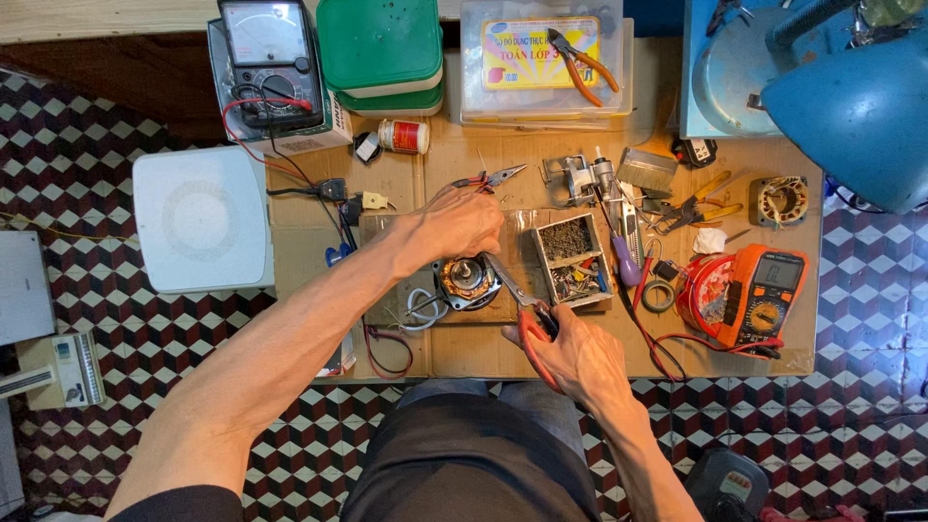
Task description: The person works on a disassembled electrical component, likely a motor stator, on a cluttered workbench. They use their hands to insert small metal pieces into the copper windings and later use pliers to adjust the component. The task involves careful manual manipulation of small parts within the stator slots.
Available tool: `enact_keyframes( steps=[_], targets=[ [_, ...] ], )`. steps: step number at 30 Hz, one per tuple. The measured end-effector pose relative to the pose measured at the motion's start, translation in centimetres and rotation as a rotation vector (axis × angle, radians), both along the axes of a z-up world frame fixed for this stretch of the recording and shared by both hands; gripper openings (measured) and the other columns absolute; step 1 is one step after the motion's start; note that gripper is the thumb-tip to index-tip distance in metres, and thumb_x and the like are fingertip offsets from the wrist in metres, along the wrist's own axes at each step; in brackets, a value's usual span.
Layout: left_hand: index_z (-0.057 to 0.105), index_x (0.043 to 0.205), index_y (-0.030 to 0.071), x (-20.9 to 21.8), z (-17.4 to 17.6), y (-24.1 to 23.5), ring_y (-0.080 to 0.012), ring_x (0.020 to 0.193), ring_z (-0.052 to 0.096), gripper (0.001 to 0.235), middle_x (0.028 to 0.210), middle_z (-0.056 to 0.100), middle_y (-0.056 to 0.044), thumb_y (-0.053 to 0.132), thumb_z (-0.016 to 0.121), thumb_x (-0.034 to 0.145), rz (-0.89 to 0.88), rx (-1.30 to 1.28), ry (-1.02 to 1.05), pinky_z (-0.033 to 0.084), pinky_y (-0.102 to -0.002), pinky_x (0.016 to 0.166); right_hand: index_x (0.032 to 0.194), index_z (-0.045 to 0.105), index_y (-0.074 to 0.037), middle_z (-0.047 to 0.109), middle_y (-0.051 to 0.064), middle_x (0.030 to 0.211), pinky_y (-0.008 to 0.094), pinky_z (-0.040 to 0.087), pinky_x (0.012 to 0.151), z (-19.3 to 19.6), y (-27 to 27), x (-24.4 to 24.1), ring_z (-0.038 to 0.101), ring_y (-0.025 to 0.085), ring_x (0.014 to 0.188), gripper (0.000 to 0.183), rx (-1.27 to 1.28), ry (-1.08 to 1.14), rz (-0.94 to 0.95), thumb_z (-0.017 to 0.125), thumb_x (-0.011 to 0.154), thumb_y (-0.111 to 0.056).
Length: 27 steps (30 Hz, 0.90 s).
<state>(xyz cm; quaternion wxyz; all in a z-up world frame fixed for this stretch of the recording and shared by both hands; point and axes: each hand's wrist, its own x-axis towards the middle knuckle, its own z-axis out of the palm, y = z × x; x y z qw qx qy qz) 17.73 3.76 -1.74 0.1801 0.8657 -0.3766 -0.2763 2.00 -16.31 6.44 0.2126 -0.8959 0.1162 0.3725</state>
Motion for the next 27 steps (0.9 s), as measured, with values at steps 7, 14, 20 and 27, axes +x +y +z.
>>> enact_keyframes(
  steps=[7,14,20,27],
  targets=[
    [0.072,0.071,-0.001,0.0,-1.7,-0.5,-0.0413,0.069,0.068,0.026,0.074,0.067,-0.021,0.024,0.080,0.072,-0.109,-0.073,-0.198,0.053,-0.051,0.060,0.105,0.066,-0.003,0.072,0.021,0.075,0.049,0.054,0.070,-0.4,0.0,-0.3,0.073,0.038,0.075,0.083,-0.024,-0.043,0.040,0.058,0.077,-0.080],
    [0.070,0.069,-0.003,0.1,-1.9,-0.4,-0.0412,0.069,0.068,0.027,0.073,0.066,-0.022,0.023,0.080,0.073,-0.122,-0.095,-0.208,0.053,-0.050,0.060,0.096,0.064,-0.002,0.070,0.020,0.068,0.050,0.053,0.066,-1.1,0.1,-0.6,0.070,0.038,0.068,0.081,0.001,-0.055,0.018,0.059,0.077,-0.080],
    [0.070,0.070,-0.002,0.4,-0.4,-0.6,-0.0411,0.070,0.068,0.029,0.073,0.066,-0.022,0.025,0.079,0.076,-0.115,-0.062,-0.158,0.054,-0.049,0.061,0.090,0.064,-0.003,0.067,0.020,0.063,0.049,0.051,0.063,-1.0,0.4,-1.0,0.069,0.037,0.063,0.074,0.011,-0.081,-0.007,0.063,0.078,-0.077],
    [0.066,0.087,0.001,2.8,2.3,-0.3,-0.0346,0.075,0.068,0.029,0.089,0.068,-0.018,0.030,0.065,0.092,0.207,-0.205,-0.089,0.054,-0.047,0.066,0.117,0.068,-0.013,0.071,0.023,0.073,0.050,0.052,0.068,-1.3,-1.8,-1.3,0.071,0.038,0.073,0.074,-0.031,-0.094,-0.249,0.059,0.078,-0.076]
  ],
)
